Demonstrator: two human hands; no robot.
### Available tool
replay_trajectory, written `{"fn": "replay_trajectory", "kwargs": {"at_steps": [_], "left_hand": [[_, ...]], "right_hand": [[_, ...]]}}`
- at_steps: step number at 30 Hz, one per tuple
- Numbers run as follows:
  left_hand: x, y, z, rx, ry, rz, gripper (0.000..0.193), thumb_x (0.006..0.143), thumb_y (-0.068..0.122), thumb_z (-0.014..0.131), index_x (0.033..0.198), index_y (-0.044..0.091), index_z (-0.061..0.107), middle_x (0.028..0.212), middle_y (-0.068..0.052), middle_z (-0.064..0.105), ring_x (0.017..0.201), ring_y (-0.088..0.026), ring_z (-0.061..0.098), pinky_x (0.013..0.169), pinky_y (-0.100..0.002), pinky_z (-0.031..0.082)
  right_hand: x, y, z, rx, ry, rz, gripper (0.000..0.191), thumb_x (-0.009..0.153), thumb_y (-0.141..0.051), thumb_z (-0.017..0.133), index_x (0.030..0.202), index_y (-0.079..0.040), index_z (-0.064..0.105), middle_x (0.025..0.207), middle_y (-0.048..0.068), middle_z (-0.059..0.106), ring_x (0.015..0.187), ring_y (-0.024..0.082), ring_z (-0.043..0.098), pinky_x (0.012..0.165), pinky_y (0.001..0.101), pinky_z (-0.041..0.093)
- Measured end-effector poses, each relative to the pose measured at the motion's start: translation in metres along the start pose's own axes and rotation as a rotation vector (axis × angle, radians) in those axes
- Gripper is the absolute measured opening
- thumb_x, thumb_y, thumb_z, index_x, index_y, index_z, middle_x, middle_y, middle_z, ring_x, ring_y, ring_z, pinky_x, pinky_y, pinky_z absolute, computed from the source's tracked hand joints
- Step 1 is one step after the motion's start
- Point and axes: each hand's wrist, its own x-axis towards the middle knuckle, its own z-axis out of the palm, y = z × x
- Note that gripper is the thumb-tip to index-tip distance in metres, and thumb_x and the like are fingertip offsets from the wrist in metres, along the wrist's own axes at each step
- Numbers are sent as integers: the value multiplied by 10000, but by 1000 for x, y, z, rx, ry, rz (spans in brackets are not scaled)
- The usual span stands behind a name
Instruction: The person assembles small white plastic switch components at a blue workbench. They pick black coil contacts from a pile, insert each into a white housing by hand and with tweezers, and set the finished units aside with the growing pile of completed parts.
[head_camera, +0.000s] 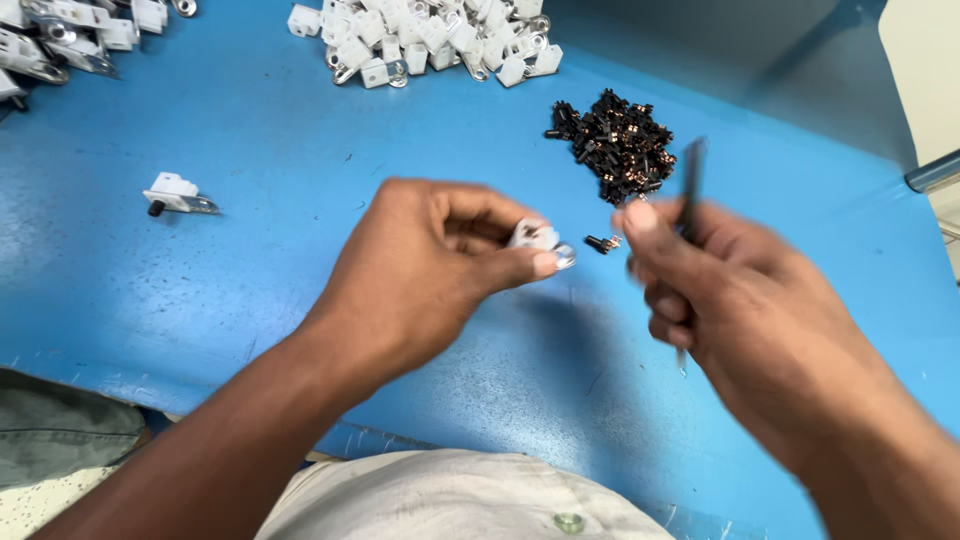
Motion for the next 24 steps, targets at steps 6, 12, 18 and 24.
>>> {"fn": "replay_trajectory", "kwargs": {"at_steps": [6, 12, 18, 24], "left_hand": [[2, 0, 3, 30, -38, 80, 224, 835, 266, 837, 1020, 139, 838, 872, 18, 849, 767, -56, 761, 719, -269, 615], [-2, 22, 7, 148, -20, -118, 193, 802, 285, 814, 964, 182, 841, 759, 8, 819, 678, -70, 711, 665, -276, 569], [-10, 37, 2, 116, -22, -131, 171, 801, 290, 810, 931, 189, 858, 677, 9, 795, 609, -62, 656, 622, -283, 540], [-10, 36, 1, 176, -30, -225, 199, 826, 344, 840, 970, 207, 850, 677, -25, 780, 620, -102, 650, 633, -318, 532]], "right_hand": [[-3, -12, -28, 28, -105, -163, 237, 1065, -201, 538, 1104, 16, 625, 965, 103, 703, 894, 138, 665, 831, 291, 540], [-7, -39, -6, 279, 43, -512, 150, 1078, -218, 527, 1131, -79, 523, 1246, 204, 726, 1068, 246, 754, 947, 374, 646], [-3, -41, 25, 230, 67, -676, 152, 1098, -176, 512, 1172, -65, 440, 1211, 223, 714, 1074, 264, 772, 932, 387, 665], [-9, -35, 30, 127, 56, -766, 150, 1111, -147, 489, 1172, -52, 390, 1151, 217, 722, 1063, 250, 780, 927, 371, 648]]}}
